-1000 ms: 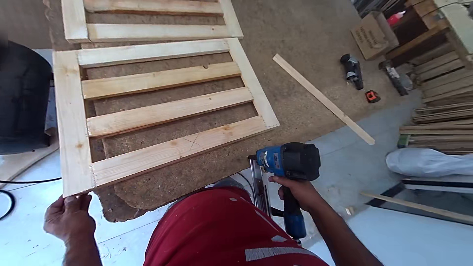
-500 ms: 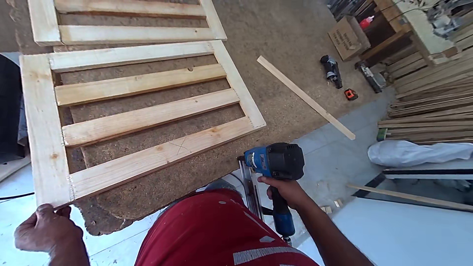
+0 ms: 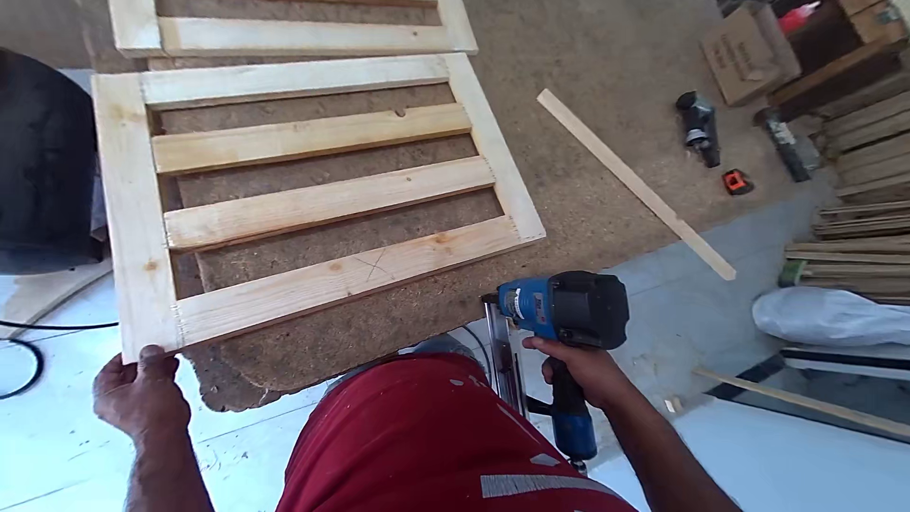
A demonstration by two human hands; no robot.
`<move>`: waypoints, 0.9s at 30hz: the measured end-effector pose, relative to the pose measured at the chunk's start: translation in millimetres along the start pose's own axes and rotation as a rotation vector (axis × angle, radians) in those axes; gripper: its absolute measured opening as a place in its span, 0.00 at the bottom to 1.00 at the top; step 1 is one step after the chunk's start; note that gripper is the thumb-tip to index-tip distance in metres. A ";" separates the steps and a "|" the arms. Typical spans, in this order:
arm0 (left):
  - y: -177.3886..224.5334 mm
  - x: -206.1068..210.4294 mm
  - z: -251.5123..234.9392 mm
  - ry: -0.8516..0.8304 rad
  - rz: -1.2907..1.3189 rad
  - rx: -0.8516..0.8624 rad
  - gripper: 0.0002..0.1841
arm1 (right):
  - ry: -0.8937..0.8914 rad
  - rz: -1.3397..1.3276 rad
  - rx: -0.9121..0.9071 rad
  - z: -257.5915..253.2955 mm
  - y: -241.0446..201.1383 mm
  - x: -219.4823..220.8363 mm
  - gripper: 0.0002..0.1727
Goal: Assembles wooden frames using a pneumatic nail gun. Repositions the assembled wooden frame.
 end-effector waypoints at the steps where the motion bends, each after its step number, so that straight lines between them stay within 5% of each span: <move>1: -2.7 -1.4 -1.7 -0.032 0.006 0.012 0.25 | 0.000 -0.004 -0.003 -1.3 0.2 -1.0 0.13; 27: -6.3 2.8 4.3 -0.060 -0.008 0.014 0.23 | 0.009 0.010 0.018 -0.5 -0.9 -2.6 0.14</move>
Point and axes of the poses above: each hand's wrist, its own z-axis away from the middle knuckle, its own x-axis out of the palm, y = z × x, the point moved 3 cm from there along -z, towards the middle knuckle, and after that the axes turned 12 degrees about y, right-handed, at the moved point
